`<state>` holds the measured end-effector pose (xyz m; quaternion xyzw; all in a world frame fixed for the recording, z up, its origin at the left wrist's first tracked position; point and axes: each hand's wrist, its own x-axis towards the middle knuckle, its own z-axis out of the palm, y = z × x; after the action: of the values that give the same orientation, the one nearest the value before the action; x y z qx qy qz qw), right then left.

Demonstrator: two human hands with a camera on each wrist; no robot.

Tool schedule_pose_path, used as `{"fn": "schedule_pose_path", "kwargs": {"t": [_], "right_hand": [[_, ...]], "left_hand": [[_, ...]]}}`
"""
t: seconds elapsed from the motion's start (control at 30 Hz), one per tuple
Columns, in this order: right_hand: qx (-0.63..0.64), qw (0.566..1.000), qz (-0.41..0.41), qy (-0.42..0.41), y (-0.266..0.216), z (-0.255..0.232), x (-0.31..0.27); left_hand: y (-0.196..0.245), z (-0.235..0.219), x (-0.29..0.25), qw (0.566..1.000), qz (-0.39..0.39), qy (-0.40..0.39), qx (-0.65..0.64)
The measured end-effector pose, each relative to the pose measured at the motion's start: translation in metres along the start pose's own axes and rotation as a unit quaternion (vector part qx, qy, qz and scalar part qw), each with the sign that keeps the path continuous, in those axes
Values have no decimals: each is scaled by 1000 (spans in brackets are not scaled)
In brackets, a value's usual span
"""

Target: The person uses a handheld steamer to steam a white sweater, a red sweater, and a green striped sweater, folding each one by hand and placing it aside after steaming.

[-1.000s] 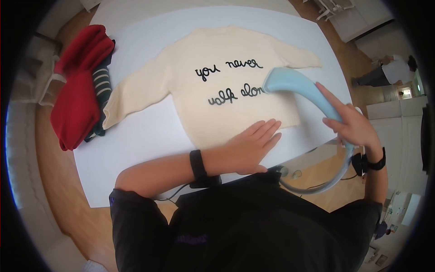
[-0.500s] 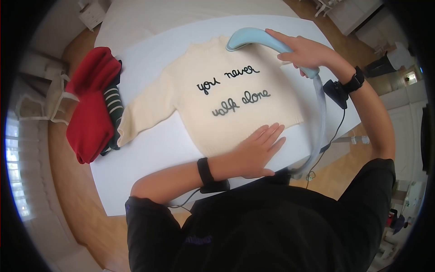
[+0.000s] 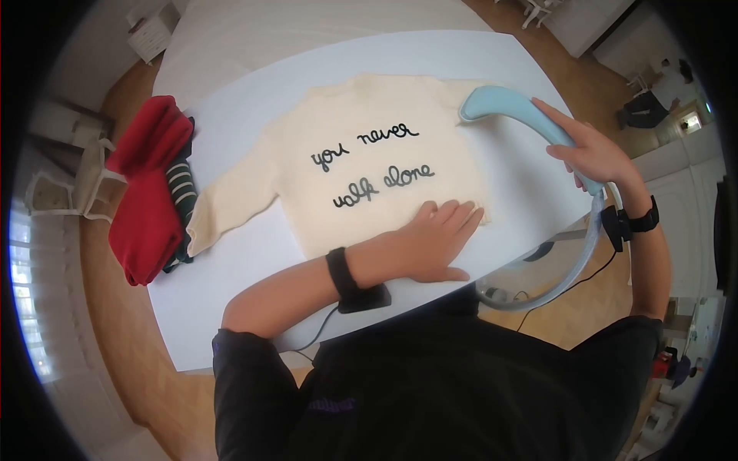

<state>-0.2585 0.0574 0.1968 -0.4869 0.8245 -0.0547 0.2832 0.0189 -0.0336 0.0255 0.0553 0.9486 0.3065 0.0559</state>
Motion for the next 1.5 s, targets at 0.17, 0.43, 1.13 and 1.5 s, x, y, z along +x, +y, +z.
{"fn": "schedule_pose_path", "kwargs": {"t": [0.17,0.43,1.13,1.5], "right_hand": [[11,1000,-4,10,16,6,19],[7,1000,9,-3,35,4,19],[121,990,-39,58,2,19,29],[96,993,-21,63,3,31,66]], "left_hand": [[-24,1,94,982,-34,108,152],[-65,-18,121,966,-181,99,156],[-79,0,115,982,-102,92,131],[-77,-5,113,983,-103,87,126]]}}
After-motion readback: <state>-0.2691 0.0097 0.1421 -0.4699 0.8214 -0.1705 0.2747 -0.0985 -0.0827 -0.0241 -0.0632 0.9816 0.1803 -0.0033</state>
